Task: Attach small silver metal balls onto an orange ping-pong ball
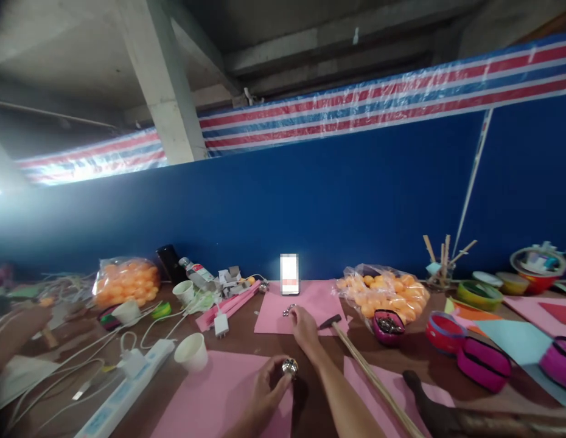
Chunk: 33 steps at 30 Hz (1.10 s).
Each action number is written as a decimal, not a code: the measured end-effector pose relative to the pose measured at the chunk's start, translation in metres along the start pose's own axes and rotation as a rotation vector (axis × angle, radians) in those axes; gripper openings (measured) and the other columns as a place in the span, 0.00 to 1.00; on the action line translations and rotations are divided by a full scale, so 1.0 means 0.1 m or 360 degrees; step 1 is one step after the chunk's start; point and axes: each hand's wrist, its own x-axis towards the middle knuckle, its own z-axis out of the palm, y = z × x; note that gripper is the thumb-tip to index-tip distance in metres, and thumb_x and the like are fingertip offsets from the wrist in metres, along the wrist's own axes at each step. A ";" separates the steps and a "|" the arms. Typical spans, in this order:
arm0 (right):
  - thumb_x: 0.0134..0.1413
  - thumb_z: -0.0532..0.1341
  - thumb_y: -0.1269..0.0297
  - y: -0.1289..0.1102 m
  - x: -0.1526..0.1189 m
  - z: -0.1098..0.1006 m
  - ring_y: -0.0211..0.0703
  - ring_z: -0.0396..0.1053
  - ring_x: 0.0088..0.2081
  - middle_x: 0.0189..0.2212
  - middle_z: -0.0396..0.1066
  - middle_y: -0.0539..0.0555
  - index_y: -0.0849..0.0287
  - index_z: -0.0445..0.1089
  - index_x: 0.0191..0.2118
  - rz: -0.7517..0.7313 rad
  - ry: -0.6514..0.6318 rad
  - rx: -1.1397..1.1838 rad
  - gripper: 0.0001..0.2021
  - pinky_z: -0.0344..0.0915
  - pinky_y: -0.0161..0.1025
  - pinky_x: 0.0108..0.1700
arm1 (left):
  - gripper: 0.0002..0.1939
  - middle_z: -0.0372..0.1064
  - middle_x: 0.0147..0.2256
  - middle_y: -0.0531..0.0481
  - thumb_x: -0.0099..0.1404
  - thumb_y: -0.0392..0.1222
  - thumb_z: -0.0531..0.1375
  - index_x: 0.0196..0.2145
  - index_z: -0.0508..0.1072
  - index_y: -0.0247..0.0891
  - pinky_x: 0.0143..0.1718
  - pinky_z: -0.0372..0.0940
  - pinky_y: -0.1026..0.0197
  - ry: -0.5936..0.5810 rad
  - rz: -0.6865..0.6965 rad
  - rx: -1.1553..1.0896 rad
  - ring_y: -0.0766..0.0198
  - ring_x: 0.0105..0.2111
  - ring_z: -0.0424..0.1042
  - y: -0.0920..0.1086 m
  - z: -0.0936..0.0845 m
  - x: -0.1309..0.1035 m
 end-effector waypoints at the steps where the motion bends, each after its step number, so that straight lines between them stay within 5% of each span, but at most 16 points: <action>1: 0.51 0.48 0.69 -0.01 0.00 0.00 0.42 0.67 0.34 0.31 0.70 0.54 0.60 0.66 0.32 0.0008 0.0005 -0.0014 0.09 0.60 0.36 0.37 | 0.13 0.69 0.35 0.44 0.56 0.44 0.56 0.38 0.68 0.34 0.39 0.63 0.60 0.0004 0.0004 -0.0012 0.61 0.36 0.68 0.00 -0.01 0.00; 9: 0.54 0.47 0.65 -0.05 0.00 0.02 0.42 0.68 0.35 0.33 0.71 0.54 0.60 0.65 0.37 0.0050 -0.0014 -0.0107 0.12 0.60 0.35 0.36 | 0.15 0.70 0.34 0.44 0.56 0.47 0.57 0.37 0.69 0.33 0.39 0.63 0.61 0.0011 -0.0001 -0.0163 0.61 0.35 0.68 0.00 -0.07 -0.02; 18: 0.55 0.46 0.62 -0.10 0.02 -0.01 0.41 0.67 0.29 0.27 0.71 0.53 0.59 0.67 0.30 0.0088 -0.0023 -0.0131 0.14 0.59 0.34 0.31 | 0.17 0.70 0.33 0.45 0.55 0.49 0.58 0.36 0.70 0.33 0.37 0.63 0.62 0.0013 -0.0017 -0.0247 0.62 0.34 0.69 0.00 -0.07 0.00; 28: 0.53 0.46 0.68 -0.13 0.00 -0.01 0.42 0.68 0.38 0.36 0.71 0.54 0.59 0.67 0.40 0.0043 -0.0012 -0.0062 0.14 0.60 0.36 0.41 | 0.15 0.70 0.34 0.44 0.56 0.47 0.57 0.37 0.69 0.33 0.38 0.63 0.61 -0.0008 0.0003 -0.0184 0.61 0.35 0.68 -0.03 -0.07 -0.02; 33: 0.54 0.47 0.63 -0.14 0.01 -0.05 0.42 0.68 0.32 0.30 0.72 0.53 0.58 0.69 0.32 0.0065 -0.0050 -0.0037 0.14 0.60 0.34 0.34 | 0.16 0.70 0.34 0.44 0.55 0.48 0.57 0.37 0.69 0.33 0.38 0.63 0.61 0.0022 -0.0032 -0.0170 0.61 0.35 0.69 -0.01 -0.06 -0.02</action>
